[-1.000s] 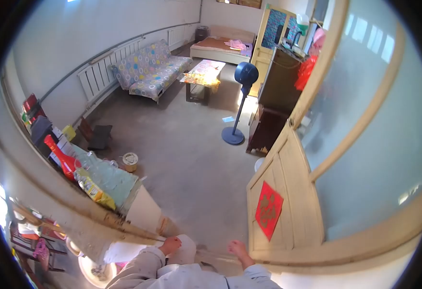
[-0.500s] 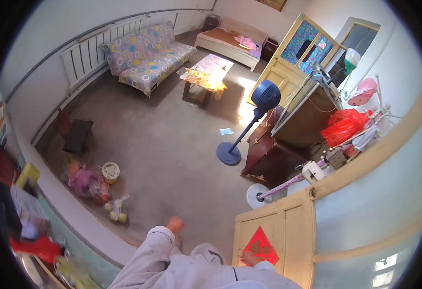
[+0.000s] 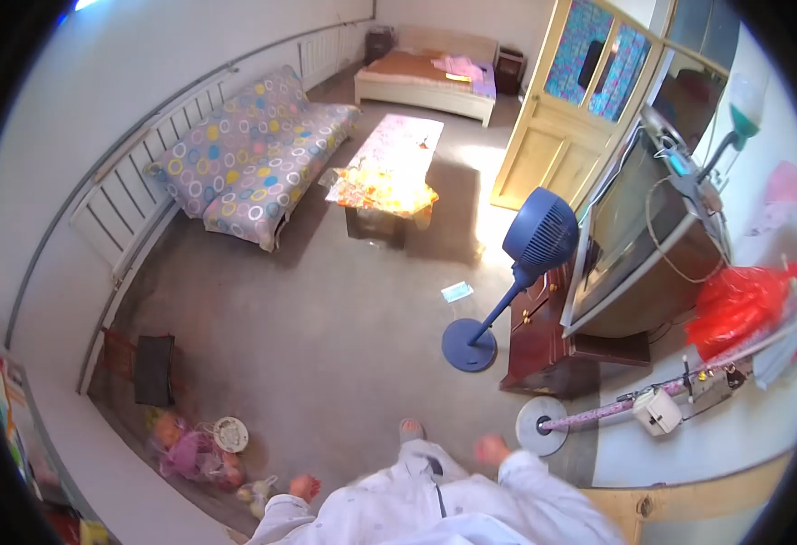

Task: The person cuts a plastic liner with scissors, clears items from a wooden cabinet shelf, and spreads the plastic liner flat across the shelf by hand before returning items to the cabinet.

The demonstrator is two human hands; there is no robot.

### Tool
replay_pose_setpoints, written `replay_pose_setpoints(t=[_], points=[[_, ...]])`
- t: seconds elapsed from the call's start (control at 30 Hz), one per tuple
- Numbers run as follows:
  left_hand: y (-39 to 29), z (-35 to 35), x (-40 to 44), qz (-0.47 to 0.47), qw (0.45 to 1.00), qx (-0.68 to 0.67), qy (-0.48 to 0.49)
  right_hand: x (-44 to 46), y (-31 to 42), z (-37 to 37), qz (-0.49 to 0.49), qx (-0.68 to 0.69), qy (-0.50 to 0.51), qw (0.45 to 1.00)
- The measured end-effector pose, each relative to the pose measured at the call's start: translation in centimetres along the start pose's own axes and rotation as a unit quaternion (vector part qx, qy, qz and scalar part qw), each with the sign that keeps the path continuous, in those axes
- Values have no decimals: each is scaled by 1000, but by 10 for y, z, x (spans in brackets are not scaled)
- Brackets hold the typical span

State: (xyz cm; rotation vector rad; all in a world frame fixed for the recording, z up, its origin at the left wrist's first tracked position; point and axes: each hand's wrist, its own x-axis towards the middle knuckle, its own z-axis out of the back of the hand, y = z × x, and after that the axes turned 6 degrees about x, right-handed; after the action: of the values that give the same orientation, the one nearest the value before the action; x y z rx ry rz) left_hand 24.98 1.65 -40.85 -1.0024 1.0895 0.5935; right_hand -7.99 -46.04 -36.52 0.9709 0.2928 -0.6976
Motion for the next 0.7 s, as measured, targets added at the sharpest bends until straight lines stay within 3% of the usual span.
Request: replay_pose_setpoints(t=[0.03, 0.07, 0.13, 0.23, 0.3, 0.33, 0.47, 0.57, 0.63, 0.67, 0.7], points=[[-18, 9, -7, 9, 999, 36, -35, 52, 4, 11, -122, 201, -34, 971], [-34, 15, -6, -6, 997, 65, -42, 111, 12, 24, -238, 384, -71, 889], [-79, 15, -8, -30, 991, 112, -61, 176, 92, 81, -228, 399, -101, 883], [-146, 5, 3, -67, 976, 194, -70, 296, 155, 131, -200, 370, -65, 905], [-195, -4, 29, -103, 948, 294, -61, 405, 157, 152, -161, 336, -20, 928], [-223, -5, 44, -129, 922, 360, -55, 461, 141, 149, -127, 310, 26, 942], [-394, -17, 112, -275, 735, 620, -13, 561, 229, 194, -201, 424, -67, 881], [-523, -40, 134, -440, 686, 579, 1, 622, 256, 241, -222, 483, -85, 843], [-626, -74, 165, -328, 882, 337, 19, 662, 273, 259, -233, 515, -95, 820], [-681, -95, 174, -278, 947, 157, 33, 686, 285, 275, -241, 515, -104, 816], [-738, -133, 145, -207, 977, 50, 17, 704, 290, 281, -253, 516, -112, 811]])
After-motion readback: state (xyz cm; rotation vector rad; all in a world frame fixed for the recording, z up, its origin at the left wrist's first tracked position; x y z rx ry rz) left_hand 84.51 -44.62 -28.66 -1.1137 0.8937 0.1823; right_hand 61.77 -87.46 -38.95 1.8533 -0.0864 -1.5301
